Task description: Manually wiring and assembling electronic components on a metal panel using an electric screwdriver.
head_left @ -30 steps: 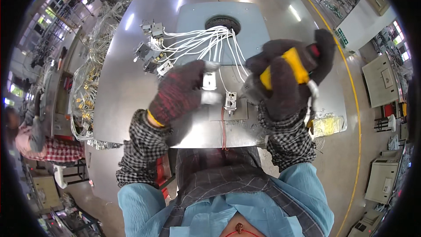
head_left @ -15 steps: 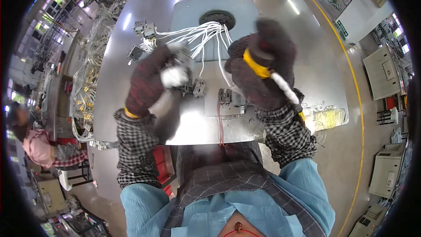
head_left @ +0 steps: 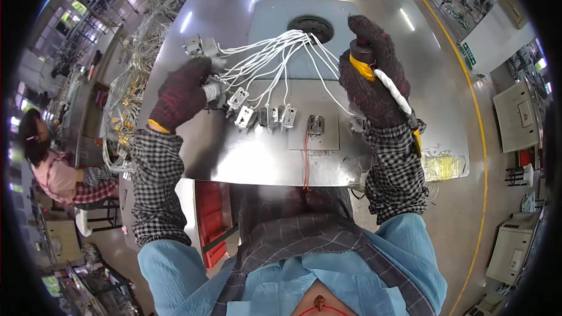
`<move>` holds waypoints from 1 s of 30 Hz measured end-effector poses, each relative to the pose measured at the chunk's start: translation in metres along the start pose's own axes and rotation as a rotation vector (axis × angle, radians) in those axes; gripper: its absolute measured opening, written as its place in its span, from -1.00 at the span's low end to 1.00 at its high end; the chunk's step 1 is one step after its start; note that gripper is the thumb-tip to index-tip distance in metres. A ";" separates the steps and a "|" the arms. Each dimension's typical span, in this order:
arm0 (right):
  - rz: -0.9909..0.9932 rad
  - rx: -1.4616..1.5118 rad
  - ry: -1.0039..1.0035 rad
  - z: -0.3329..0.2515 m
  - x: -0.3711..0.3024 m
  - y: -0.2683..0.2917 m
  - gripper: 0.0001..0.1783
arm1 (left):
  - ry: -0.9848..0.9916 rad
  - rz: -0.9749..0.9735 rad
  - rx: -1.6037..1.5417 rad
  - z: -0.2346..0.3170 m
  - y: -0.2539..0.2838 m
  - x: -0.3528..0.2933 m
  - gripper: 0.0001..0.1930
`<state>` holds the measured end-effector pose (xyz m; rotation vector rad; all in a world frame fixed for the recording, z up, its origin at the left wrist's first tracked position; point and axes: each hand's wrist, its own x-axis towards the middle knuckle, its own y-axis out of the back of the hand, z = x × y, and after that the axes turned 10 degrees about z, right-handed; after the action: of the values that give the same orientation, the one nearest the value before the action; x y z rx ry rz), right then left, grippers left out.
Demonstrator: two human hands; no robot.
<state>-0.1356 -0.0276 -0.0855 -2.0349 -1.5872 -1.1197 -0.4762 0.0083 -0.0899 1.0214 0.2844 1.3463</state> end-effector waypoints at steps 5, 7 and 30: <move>-0.029 -0.022 -0.031 0.007 0.001 0.001 -0.37 | -0.468 0.135 0.200 0.058 -0.010 -0.012 -0.50; -0.063 0.020 -0.066 0.011 0.000 0.000 -0.37 | -0.537 0.000 0.570 0.068 -0.023 -0.026 -0.50; 0.386 0.747 0.031 -0.037 0.014 -0.006 -0.14 | -0.025 -0.146 -0.154 0.116 -0.102 -0.023 -0.21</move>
<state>-0.1545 -0.0413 -0.0528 -1.6769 -1.2489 -0.3321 -0.3335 -0.0523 -0.1081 0.8721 0.2281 1.2037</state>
